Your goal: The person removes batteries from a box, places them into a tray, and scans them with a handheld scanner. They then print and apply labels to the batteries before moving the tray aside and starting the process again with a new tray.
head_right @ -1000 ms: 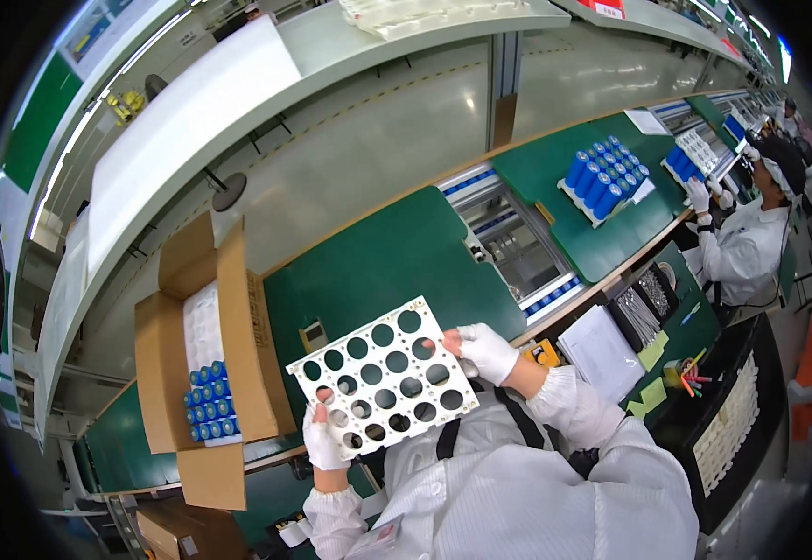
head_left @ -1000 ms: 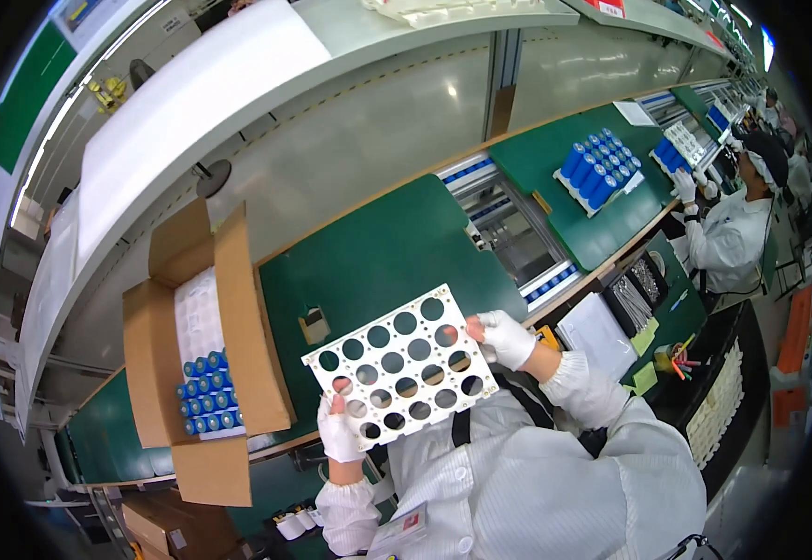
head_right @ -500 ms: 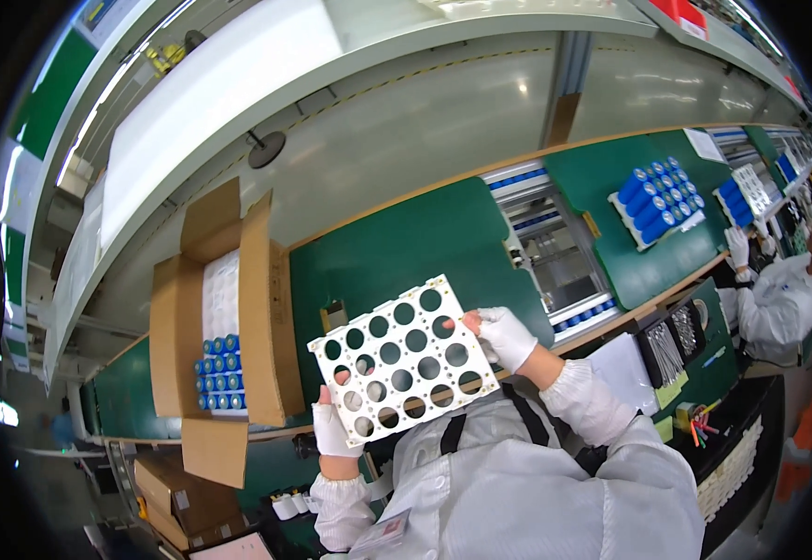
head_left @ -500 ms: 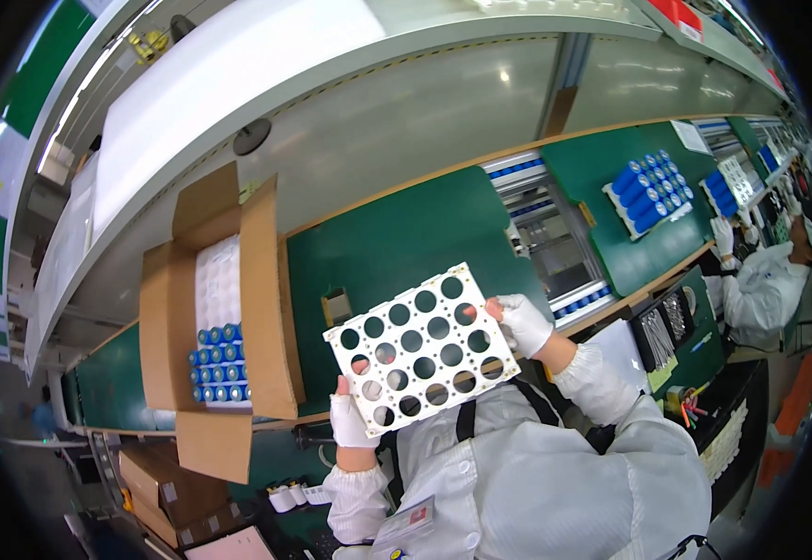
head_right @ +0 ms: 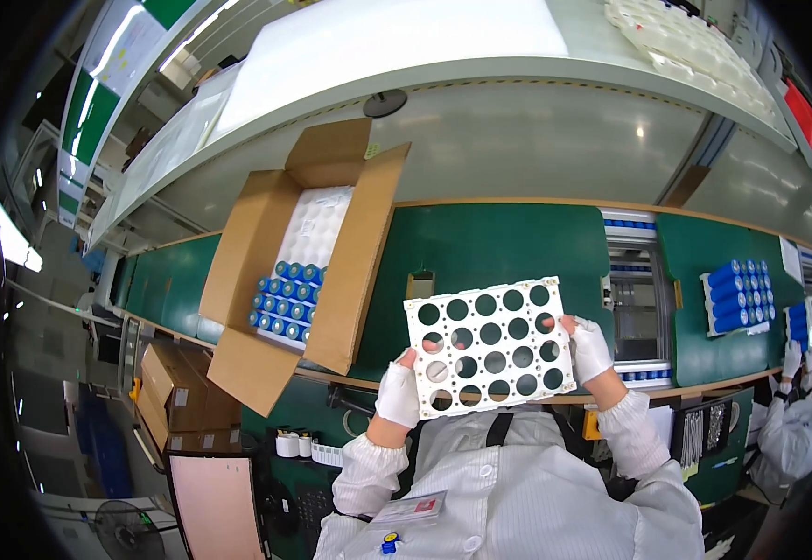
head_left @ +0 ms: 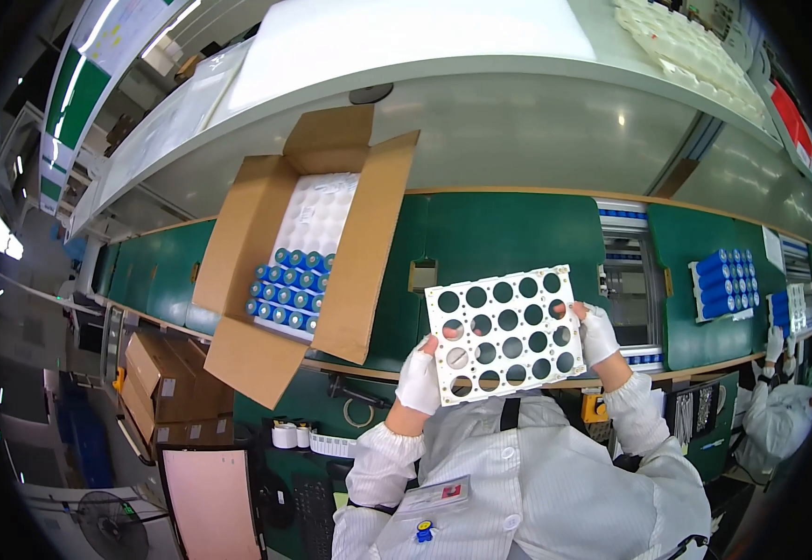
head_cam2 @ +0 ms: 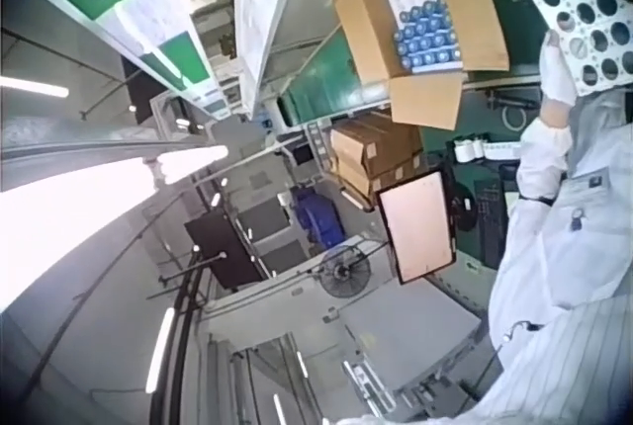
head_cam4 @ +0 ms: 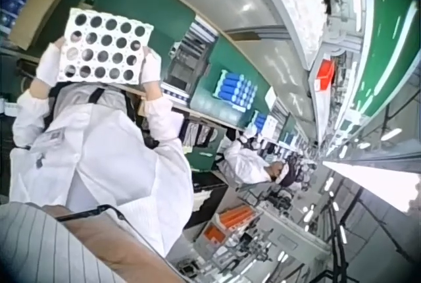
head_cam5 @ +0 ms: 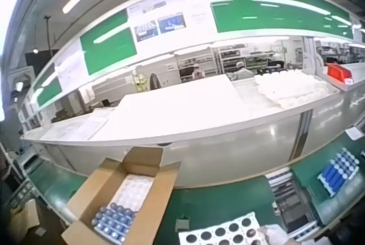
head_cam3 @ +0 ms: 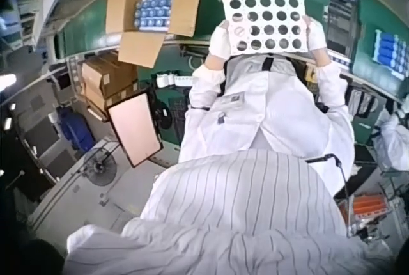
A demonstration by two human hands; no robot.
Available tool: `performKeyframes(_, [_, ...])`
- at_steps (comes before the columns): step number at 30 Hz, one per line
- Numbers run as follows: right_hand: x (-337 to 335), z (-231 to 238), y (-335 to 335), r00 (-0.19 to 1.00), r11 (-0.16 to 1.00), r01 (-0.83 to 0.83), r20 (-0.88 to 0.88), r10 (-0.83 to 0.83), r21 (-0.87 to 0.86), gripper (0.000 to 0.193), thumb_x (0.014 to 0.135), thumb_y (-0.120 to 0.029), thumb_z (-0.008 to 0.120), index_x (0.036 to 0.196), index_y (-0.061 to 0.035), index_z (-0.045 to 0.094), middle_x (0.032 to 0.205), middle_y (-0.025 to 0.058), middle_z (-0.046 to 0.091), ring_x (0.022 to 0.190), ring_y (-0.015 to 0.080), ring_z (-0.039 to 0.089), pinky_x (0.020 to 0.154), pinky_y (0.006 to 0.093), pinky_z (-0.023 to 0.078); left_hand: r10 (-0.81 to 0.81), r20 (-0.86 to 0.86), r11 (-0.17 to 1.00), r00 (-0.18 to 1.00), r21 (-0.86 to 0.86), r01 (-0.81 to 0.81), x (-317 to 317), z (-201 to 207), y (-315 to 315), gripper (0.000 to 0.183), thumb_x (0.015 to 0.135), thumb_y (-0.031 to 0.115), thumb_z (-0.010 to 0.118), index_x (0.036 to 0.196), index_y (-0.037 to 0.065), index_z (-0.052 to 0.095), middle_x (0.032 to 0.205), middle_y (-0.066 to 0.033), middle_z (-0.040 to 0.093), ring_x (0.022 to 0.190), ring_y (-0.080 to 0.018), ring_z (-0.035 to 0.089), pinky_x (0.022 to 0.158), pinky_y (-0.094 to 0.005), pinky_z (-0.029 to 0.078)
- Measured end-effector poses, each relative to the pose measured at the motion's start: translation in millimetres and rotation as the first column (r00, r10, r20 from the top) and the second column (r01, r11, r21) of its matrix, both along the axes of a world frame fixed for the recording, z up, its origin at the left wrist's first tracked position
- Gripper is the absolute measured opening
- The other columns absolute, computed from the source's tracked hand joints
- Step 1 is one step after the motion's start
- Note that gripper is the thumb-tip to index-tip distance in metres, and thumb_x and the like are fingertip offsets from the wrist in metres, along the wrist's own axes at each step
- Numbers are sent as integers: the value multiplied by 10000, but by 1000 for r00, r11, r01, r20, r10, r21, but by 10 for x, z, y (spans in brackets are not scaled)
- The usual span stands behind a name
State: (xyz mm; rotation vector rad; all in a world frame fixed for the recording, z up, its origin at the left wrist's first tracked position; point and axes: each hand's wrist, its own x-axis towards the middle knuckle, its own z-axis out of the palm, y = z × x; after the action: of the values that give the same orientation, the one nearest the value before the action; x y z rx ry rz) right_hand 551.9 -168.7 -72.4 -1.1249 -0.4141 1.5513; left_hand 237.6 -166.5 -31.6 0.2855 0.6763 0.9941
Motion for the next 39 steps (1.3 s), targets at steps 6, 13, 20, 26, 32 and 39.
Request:
performKeyframes(6, [-30, 77, -36, 996, 1000, 3, 93, -1, -31, 251, 955, -211, 602, 973, 25, 684, 870, 88, 698, 707, 168, 675, 624, 287, 561, -21, 59, 998, 998, -53, 24, -4, -65, 21, 411, 1004, 283, 471, 1327, 29, 463, 1303, -159, 556, 1167, -307, 574, 1009, -439, 464])
performKeyframes(13, [-7, 28, -42, 988, 999, -20, 154, 25, -36, 161, 925, -143, 648, 969, -2, 711, 821, 44, 693, 681, 111, 644, 613, 238, 521, -154, 149, 986, 977, -33, 161, -61, -237, 276, 509, 966, 516, 420, 1131, 52, 548, 1271, -161, 571, 1163, -346, 543, 1025, -477, 425])
performKeyframes(20, [296, -419, -94, 825, 983, -132, 563, 37, 128, 206, 906, -124, 663, 1051, 22, 669, 917, 35, 707, 766, 93, 637, 677, 238, 505, -373, 133, 892, 918, -220, 394, 103, -310, 762, 839, 876, 735, 430, 1336, 36, 492, 1197, -145, 605, 1119, -348, 542, 1048, -521, 379])
performKeyframes(26, [543, -823, -7, 244, 846, -345, 910, -337, 406, 268, 755, 15, 697, 1004, -82, 714, 955, 124, 705, 878, 257, 682, 792, 326, 535, -67, -998, 376, 14, -12, 927, 349, -598, 1010, 618, 801, 472, 730, 1176, -13, 653, 1383, -193, 520, 1322, -327, 449, 1106, -352, 347])
performKeyframes(32, [636, -1281, -50, 5, 910, -378, 983, -184, 172, 180, 902, -197, 627, 1045, -162, 729, 1122, 75, 697, 985, 284, 662, 875, 350, 534, 141, -988, 397, -64, -3, 918, 548, -1348, 796, 665, 667, 329, 872, 1186, -17, 643, 1588, -118, 236, 1420, -351, 309, 1154, -359, 311])
performKeyframes(39, [265, -1022, -40, -39, 877, -438, 971, -237, 197, 371, 729, -121, 682, 1099, -152, 680, 1215, 130, 617, 1138, 341, 575, 972, 437, 478, 374, -927, 568, -42, 193, 800, 505, -1816, 640, 658, 626, 129, 881, 1211, 26, 598, 1539, -148, 334, 1314, -332, 463, 1076, -335, 418])
